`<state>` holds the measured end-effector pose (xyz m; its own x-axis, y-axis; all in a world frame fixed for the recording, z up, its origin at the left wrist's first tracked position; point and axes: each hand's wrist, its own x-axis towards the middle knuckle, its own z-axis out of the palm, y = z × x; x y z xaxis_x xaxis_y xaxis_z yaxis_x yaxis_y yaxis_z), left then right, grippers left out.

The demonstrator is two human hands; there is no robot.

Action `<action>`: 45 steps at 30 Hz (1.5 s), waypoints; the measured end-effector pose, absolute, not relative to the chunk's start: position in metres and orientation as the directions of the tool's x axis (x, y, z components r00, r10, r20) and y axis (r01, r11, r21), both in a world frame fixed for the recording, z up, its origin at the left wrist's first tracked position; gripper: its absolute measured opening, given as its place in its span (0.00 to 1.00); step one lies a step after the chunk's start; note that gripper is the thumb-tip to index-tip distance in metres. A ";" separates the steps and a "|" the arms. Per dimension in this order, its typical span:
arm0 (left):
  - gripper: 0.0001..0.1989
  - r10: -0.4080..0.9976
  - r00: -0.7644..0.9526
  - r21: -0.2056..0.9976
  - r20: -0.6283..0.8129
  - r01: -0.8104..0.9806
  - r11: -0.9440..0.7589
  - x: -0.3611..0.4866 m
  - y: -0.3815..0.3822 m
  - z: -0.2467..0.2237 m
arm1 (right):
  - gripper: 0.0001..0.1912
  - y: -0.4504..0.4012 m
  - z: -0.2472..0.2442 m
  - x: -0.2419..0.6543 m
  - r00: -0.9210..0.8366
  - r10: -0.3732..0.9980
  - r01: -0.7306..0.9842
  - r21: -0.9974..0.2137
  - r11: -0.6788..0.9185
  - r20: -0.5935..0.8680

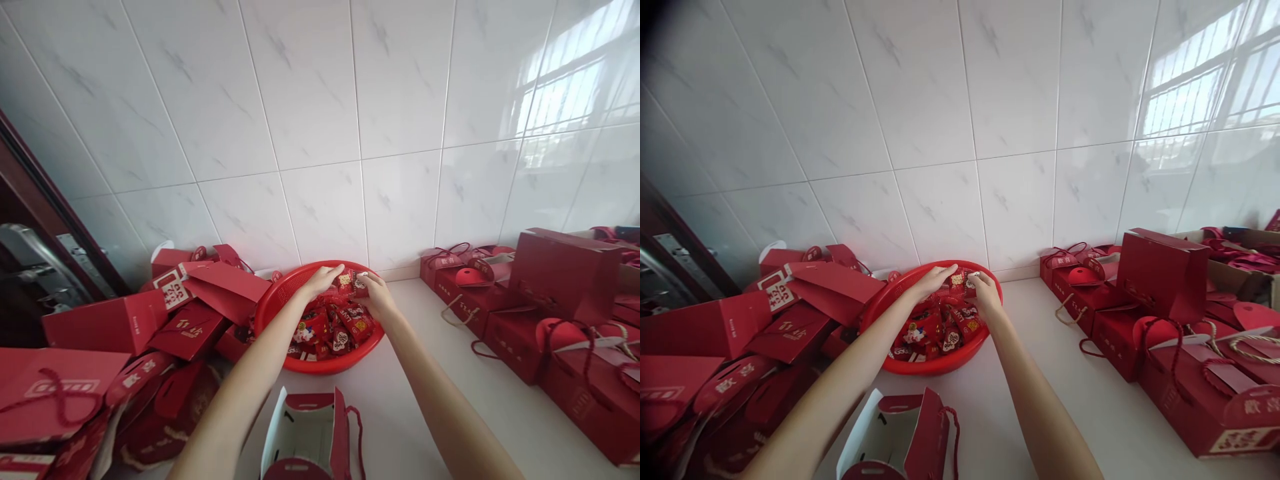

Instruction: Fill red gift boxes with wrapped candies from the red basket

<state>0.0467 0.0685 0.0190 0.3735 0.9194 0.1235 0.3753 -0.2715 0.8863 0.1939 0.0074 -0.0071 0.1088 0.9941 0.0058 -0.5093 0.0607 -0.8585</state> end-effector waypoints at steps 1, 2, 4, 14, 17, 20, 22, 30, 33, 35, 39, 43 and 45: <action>0.26 0.916 0.380 0.878 0.132 0.384 -0.286 0.049 0.069 0.018 | 0.12 0.007 -0.007 0.194 0.087 0.996 -0.509 -0.859 0.053 0.010; 0.26 0.913 0.384 0.870 0.139 0.394 -0.298 0.051 0.069 0.018 | 0.12 0.006 -0.007 0.194 0.064 0.998 -0.505 -0.862 0.046 0.016; 0.26 0.912 0.383 0.854 0.146 0.416 -0.312 0.055 0.072 0.016 | 0.12 0.006 -0.008 0.194 0.036 0.999 -0.484 -0.874 0.045 0.031; 0.13 0.947 0.296 0.686 -0.127 0.715 -0.131 0.027 0.094 -0.009 | 0.13 0.014 -0.014 0.191 0.185 0.982 -0.462 -0.880 0.114 0.031; 0.13 0.938 0.305 0.673 -0.162 0.729 -0.120 0.025 0.096 -0.016 | 0.16 0.013 -0.012 0.192 0.205 0.979 -0.469 -0.879 0.092 -0.007; 0.12 0.933 0.335 0.742 -0.129 0.657 -0.133 0.027 0.095 -0.014 | 0.17 0.014 -0.013 0.193 0.226 0.974 -0.442 -0.892 0.092 -0.011; 0.13 0.933 0.353 0.816 -0.064 0.556 -0.155 0.027 0.093 -0.008 | 0.16 0.013 -0.014 0.193 0.212 0.977 -0.428 -0.897 0.112 0.021; 0.22 0.940 0.304 0.975 0.154 0.109 -0.195 0.023 0.087 0.014 | 0.10 0.004 -0.004 0.192 0.173 0.985 -0.481 -0.875 0.062 -0.025; 0.22 0.948 0.266 0.982 0.176 0.018 -0.188 0.023 0.087 0.016 | 0.10 0.005 -0.002 0.192 0.175 0.984 -0.492 -0.868 0.058 -0.034; 0.22 0.950 0.247 0.981 0.190 -0.025 -0.190 0.024 0.085 0.018 | 0.10 0.005 -0.003 0.191 0.177 0.983 -0.500 -0.864 0.059 -0.036; 0.20 0.942 0.282 0.981 0.184 -0.111 -0.159 0.029 0.074 0.027 | 0.11 0.006 -0.003 0.190 0.181 0.983 -0.528 -0.846 0.075 -0.025; 0.21 0.944 0.260 0.975 0.205 -0.141 -0.173 0.032 0.058 0.038 | 0.12 0.002 0.000 0.193 0.123 0.992 -0.525 -0.848 0.077 0.014; 0.22 0.949 0.227 0.973 0.217 -0.135 -0.189 0.028 0.046 0.043 | 0.13 -0.001 0.003 0.194 0.051 0.998 -0.550 -0.833 0.062 0.040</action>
<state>0.0284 0.0458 0.0433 0.2274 0.9494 0.2165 -0.1355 -0.1894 0.9725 0.1945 -0.0013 0.0029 0.0506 0.9979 0.0404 -0.5501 0.0617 -0.8328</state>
